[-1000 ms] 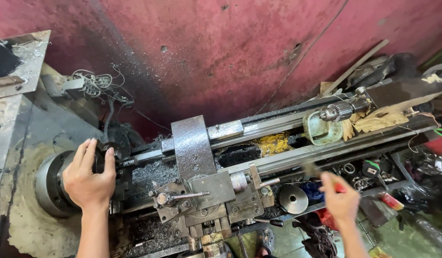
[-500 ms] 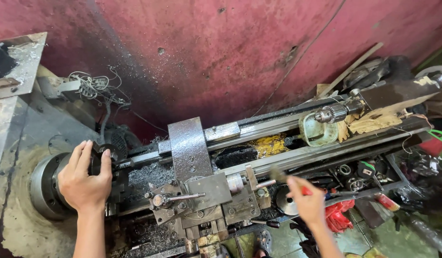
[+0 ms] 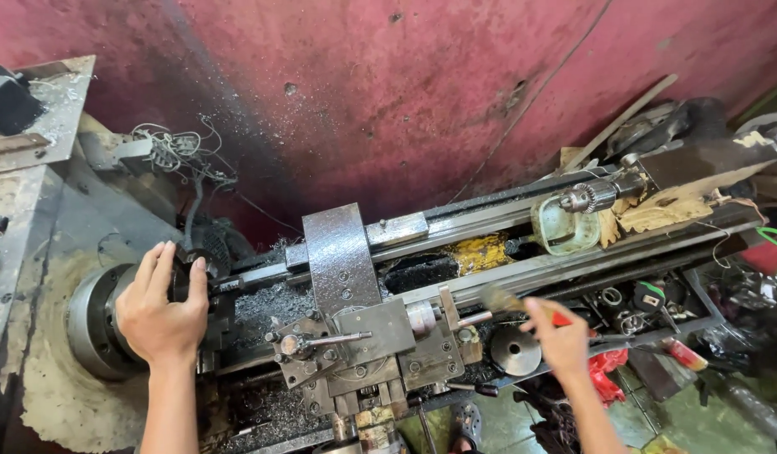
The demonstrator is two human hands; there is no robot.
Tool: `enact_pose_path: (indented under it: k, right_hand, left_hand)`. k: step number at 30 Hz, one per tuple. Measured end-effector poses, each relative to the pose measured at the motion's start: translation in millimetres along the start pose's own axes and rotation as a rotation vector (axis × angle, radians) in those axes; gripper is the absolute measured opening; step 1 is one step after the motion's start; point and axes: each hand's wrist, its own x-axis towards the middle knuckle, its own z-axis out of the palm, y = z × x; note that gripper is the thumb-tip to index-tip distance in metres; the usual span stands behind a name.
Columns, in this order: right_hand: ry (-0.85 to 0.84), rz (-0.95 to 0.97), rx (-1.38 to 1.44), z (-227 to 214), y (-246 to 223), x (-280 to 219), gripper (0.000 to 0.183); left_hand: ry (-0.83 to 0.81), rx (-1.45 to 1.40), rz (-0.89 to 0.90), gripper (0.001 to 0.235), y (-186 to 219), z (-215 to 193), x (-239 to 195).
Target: Cleaning metal shavings and debris from a metal lathe using a small brush to maintain its operation.
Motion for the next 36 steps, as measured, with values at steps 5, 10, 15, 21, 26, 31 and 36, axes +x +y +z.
enact_pose_path:
  k: [5,10,15,21,26,31,36]
  right_hand:
    - [0.191,-0.098,-0.149,-51.0,8.8,26.8,0.03]
    - [0.364,-0.421,-0.477,-80.0,40.2,65.9,0.029]
    - [0.087,-0.234,-0.479,-42.5,12.1,37.3,0.039]
    - [-0.194,0.0,-0.088,14.6,0.9,-8.5,0.041]
    - [-0.155,-0.037,-0.015,12.5,-3.3,-8.9,0.035]
    - [-0.117,-0.027,-0.144,-38.5,-3.3,18.5,0.034]
    - [0.189,-0.149,-0.343,-106.2,24.2,70.9,0.034]
  left_hand:
    - [0.003,0.005,-0.004,0.034,-0.9,-0.3,-1.5]
    - [0.0,0.011,-0.015,0.034,0.0,0.4,-1.2]
    - [0.004,0.003,-0.01,0.033,2.0,-1.4,1.6]
    - [0.01,-0.003,0.003,0.034,1.6,-0.9,1.8]
    - [0.012,-0.013,0.015,0.034,1.6,-1.8,2.2]
    - [0.012,0.008,0.005,0.035,0.9,1.1,-0.2]
    - [0.013,-0.008,0.012,0.035,2.6,-3.3,3.4]
